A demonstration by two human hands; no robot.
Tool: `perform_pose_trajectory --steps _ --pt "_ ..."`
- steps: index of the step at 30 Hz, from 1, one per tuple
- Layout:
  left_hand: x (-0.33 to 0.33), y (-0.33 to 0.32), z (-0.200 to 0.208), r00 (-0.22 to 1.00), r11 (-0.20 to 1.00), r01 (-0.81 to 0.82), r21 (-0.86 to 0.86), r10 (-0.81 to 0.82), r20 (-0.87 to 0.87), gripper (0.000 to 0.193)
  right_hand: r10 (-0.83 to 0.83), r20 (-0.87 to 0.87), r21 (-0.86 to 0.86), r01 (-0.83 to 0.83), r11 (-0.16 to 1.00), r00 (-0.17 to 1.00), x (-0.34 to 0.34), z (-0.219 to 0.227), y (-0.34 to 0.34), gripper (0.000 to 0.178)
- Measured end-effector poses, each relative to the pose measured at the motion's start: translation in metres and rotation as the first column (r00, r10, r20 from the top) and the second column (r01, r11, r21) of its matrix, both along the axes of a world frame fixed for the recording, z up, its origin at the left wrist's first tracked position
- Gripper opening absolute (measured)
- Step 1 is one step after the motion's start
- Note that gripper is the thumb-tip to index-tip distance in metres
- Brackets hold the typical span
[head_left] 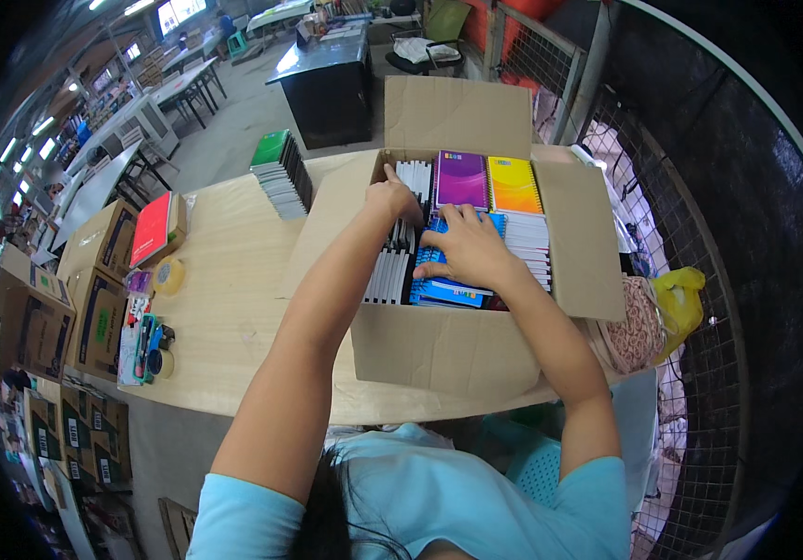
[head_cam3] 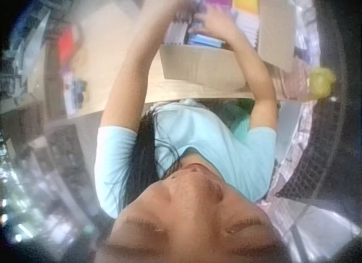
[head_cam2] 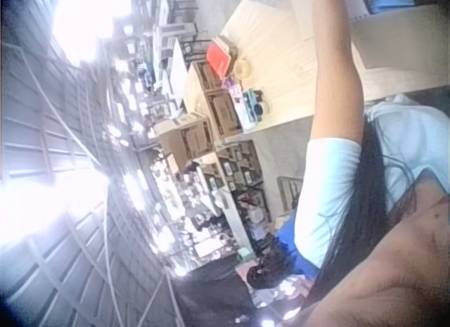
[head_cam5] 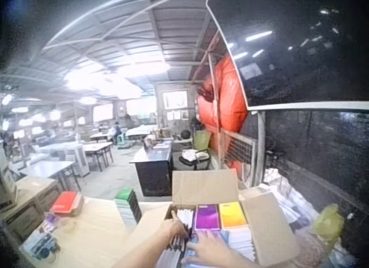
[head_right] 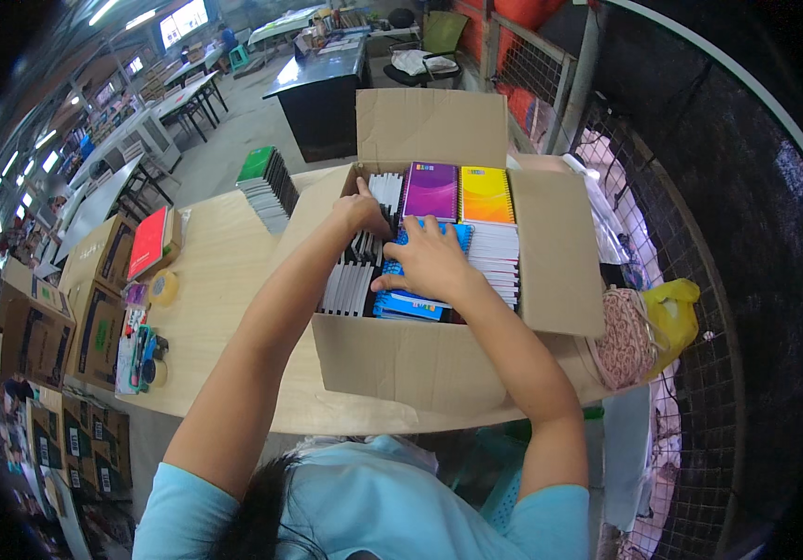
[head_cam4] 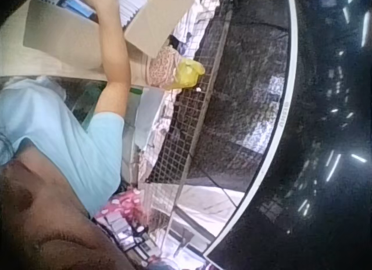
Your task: The person sorts through green spiral-bound notebooks and wire bindings, then removes notebooks from a larger cardboard box and stacks them by color on a table.
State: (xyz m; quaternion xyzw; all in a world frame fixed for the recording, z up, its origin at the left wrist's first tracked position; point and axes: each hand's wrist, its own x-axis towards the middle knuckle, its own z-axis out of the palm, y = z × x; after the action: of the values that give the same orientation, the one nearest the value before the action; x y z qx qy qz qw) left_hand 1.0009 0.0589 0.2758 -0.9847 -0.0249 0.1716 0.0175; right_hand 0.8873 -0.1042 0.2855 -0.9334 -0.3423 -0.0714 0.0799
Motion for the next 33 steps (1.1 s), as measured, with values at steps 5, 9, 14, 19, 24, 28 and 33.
perform_pose_trajectory --steps 5,9,14,19,24,28,33 --pt "-0.007 0.0 0.0 0.994 0.997 0.014 -0.07 -0.007 0.109 0.133 -0.028 -0.01 -0.034 0.027 0.999 1.0 0.003 -0.001 -0.001 0.057" --pt "-0.01 0.006 -0.008 0.983 0.989 0.0 -0.148 0.027 0.18 0.129 -0.058 -0.083 -0.105 0.049 0.993 0.995 -0.001 0.008 0.006 0.058" --pt "-0.011 0.003 -0.007 0.967 0.98 -0.001 -0.201 0.053 0.25 0.125 -0.056 -0.075 -0.101 0.048 0.994 0.996 -0.002 0.007 0.007 0.06" --pt "-0.018 0.007 -0.001 0.966 0.981 0.027 -0.192 0.024 0.257 0.124 -0.055 -0.075 -0.068 0.049 0.996 0.996 -0.001 0.007 0.006 0.06" --pt "-0.041 0.008 0.01 0.959 0.981 0.048 -0.19 0.008 0.283 0.123 -0.02 -0.036 -0.019 0.019 1.0 0.999 0.004 0.0 0.003 0.06" --pt "-0.053 0.012 0.009 0.929 0.966 0.069 -0.249 0.028 0.37 0.123 -0.026 -0.019 -0.028 0.026 0.999 0.999 0.001 0.001 0.002 0.059" --pt "-0.066 0.007 0.01 0.891 0.959 0.04 -0.28 0.092 0.444 0.12 -0.034 -0.275 0.112 0.067 0.991 0.961 0.032 0.011 0.003 0.041"
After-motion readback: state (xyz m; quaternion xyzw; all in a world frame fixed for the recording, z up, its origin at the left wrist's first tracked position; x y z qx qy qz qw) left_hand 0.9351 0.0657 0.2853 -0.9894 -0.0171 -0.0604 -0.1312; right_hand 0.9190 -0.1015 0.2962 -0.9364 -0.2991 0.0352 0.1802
